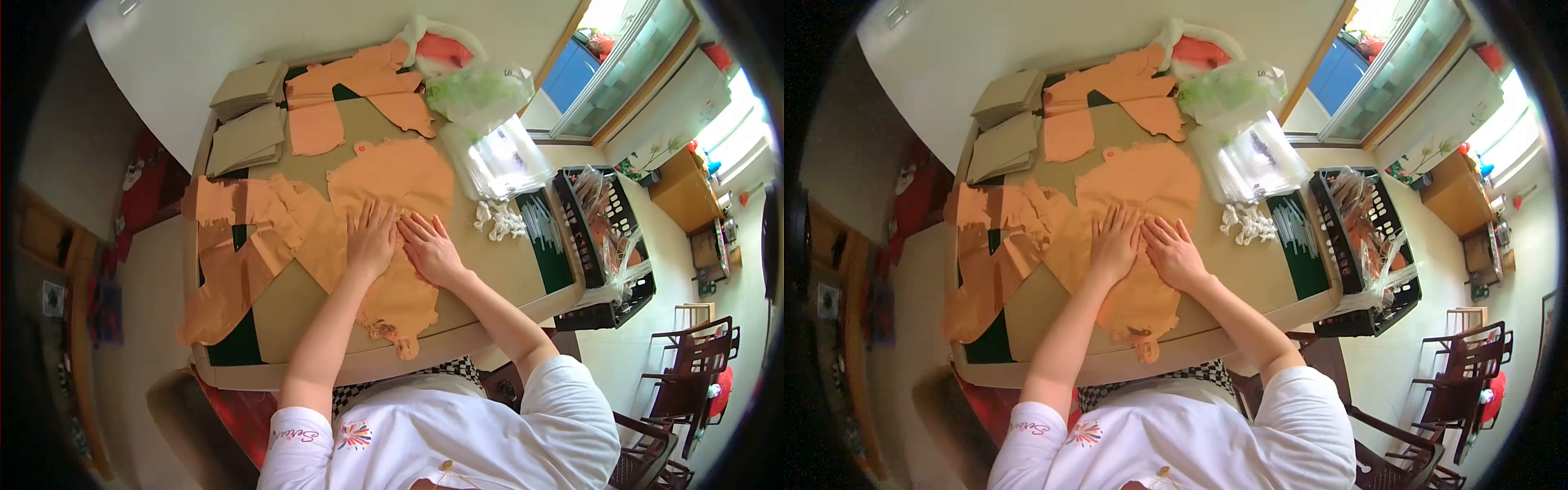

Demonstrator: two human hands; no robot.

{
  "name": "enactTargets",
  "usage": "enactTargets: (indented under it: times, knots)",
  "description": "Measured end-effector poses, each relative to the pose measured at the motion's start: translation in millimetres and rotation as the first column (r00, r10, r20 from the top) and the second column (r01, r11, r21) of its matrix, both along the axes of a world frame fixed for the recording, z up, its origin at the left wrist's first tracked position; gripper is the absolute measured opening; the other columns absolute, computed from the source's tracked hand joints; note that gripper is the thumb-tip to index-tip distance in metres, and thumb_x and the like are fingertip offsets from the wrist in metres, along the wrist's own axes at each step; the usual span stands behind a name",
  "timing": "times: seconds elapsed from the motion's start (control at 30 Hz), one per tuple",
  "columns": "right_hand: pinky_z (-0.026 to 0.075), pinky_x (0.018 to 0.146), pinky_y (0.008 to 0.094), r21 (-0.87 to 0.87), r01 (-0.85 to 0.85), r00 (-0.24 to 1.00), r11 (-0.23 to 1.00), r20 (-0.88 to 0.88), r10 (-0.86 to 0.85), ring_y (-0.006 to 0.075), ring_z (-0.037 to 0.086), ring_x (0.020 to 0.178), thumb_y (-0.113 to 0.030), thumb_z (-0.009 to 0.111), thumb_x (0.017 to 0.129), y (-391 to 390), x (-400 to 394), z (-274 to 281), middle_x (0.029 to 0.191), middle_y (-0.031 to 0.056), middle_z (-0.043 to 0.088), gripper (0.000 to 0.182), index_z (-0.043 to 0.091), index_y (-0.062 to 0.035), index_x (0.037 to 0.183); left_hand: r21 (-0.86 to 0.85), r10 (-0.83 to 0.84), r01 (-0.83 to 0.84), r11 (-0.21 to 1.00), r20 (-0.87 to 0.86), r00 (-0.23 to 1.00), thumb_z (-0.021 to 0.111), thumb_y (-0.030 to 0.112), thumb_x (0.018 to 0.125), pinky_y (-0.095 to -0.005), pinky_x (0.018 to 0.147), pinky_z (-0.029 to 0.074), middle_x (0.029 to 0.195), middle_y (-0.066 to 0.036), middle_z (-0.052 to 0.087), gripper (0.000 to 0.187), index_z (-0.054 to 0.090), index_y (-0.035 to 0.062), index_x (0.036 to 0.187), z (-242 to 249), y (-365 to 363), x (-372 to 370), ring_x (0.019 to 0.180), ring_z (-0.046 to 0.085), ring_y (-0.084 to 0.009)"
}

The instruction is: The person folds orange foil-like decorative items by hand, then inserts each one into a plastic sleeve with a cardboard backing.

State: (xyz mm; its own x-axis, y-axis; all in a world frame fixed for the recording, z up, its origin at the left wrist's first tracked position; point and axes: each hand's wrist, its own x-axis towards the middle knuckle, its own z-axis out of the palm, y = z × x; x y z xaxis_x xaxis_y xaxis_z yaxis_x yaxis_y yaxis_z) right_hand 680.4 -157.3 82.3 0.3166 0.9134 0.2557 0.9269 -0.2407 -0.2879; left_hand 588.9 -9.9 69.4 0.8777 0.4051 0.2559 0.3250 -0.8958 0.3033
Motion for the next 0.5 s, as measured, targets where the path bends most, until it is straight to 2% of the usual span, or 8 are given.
enactTargets:
  times: [0.03, 0.13, 0.2, 0.23, 0.27, 0.3, 0.4, 0.5]
  knots:
    - [0.024, 0.113, 0.0499, 0.041, 0.002, 1.000, 0.999, 0.001, -0.002, 0.0296, 0.037, 0.135, -0.018, 0.052, 0.093, 0, 0, 1, 0.142, 0.0098, 0.045, 0.045, 0.047, -0.0073, 0.137, 0.001, -0.007, 0.007, 1.000, -0.009, 1.000, 0.041, 0.031, 0.098, -0.0563, 0.113, 0.016, 0.148, -0.014, 0.036, 0.047, 0.043, 0.0121, 0.140, 1, 1, -1, 0.141, 0.026, -0.0294]
    - [0.032, 0.108, 0.0462, 0.149, 0.038, 0.982, 0.988, -0.188, -0.010, 0.0341, 0.045, 0.126, -0.017, 0.056, 0.090, 9, 24, 0, 0.135, 0.0150, 0.051, 0.042, 0.053, -0.0060, 0.131, 0.010, -0.018, 0.018, 1.000, -0.008, 1.000, 0.039, 0.031, 0.098, -0.0564, 0.113, 0.016, 0.148, -0.014, 0.036, 0.047, 0.043, 0.0124, 0.141, 4, 0, -1, 0.141, 0.026, -0.0304]
    - [0.037, 0.104, 0.0445, 0.178, 0.195, 0.942, 0.964, -0.307, -0.134, 0.0366, 0.048, 0.120, -0.017, 0.058, 0.088, 29, 59, 12, 0.129, 0.0182, 0.054, 0.040, 0.056, -0.0048, 0.126, 0.034, -0.016, 0.015, 0.999, 0.009, 1.000, 0.039, 0.030, 0.099, -0.0566, 0.112, 0.018, 0.147, -0.016, 0.038, 0.044, 0.046, 0.0114, 0.138, 1, -1, -3, 0.139, 0.029, -0.0321]
    - [0.039, 0.101, 0.0436, 0.185, 0.274, 0.909, 0.944, -0.371, -0.191, 0.0379, 0.050, 0.117, -0.016, 0.059, 0.086, 42, 79, 19, 0.126, 0.0198, 0.055, 0.040, 0.057, -0.0042, 0.124, 0.021, -0.016, 0.017, 1.000, -0.034, 0.999, 0.038, 0.030, 0.098, -0.0562, 0.113, 0.016, 0.149, -0.014, 0.035, 0.046, 0.043, 0.0121, 0.140, 3, -2, -4, 0.141, 0.026, -0.0311]
    - [0.042, 0.098, 0.0437, 0.231, 0.304, 0.935, 0.924, -0.258, -0.243, 0.0390, 0.051, 0.115, -0.017, 0.061, 0.084, 56, 102, 17, 0.123, 0.0216, 0.056, 0.040, 0.058, -0.0041, 0.122, 0.010, -0.016, 0.017, 1.000, -0.078, 0.997, 0.038, 0.030, 0.098, -0.0559, 0.114, 0.014, 0.151, -0.013, 0.032, 0.047, 0.041, 0.0128, 0.142, 6, -3, -4, 0.142, 0.022, -0.0301]
    - [0.042, 0.098, 0.0439, 0.154, 0.361, 0.918, 0.920, -0.232, -0.322, 0.0381, 0.050, 0.116, -0.019, 0.063, 0.082, 71, 131, 10, 0.126, 0.0211, 0.054, 0.045, 0.057, -0.0050, 0.124, 0.001, -0.014, 0.014, 1.000, -0.119, 0.993, 0.037, 0.031, 0.098, -0.0556, 0.115, 0.011, 0.153, -0.012, 0.029, 0.049, 0.038, 0.0134, 0.144, 9, -3, -4, 0.144, 0.019, -0.0291]
    - [0.046, 0.092, 0.0439, -0.060, 0.496, 0.860, 0.866, -0.100, -0.500, 0.0375, 0.056, 0.109, -0.024, 0.068, 0.076, 106, 171, 13, 0.117, 0.0205, 0.060, 0.044, 0.061, -0.0046, 0.115, -0.015, -0.011, 0.009, 1.000, -0.150, 0.989, 0.037, 0.032, 0.099, -0.0552, 0.115, 0.011, 0.154, -0.012, 0.025, 0.051, 0.035, 0.0125, 0.146, 10, -4, -5, 0.145, 0.017, -0.0281]
    - [0.051, 0.083, 0.0415, -0.264, 0.426, 0.855, 0.865, -0.193, -0.481, 0.0349, 0.063, 0.098, -0.026, 0.074, 0.069, 126, 199, 18, 0.107, 0.0201, 0.065, 0.042, 0.065, -0.0047, 0.103, -0.001, -0.006, 0.006, 1.000, -0.131, 0.991, 0.037, 0.033, 0.098, -0.0549, 0.115, 0.010, 0.156, -0.013, 0.022, 0.053, 0.032, 0.0110, 0.147, 0, -1, -4, 0.145, 0.015, -0.0279]
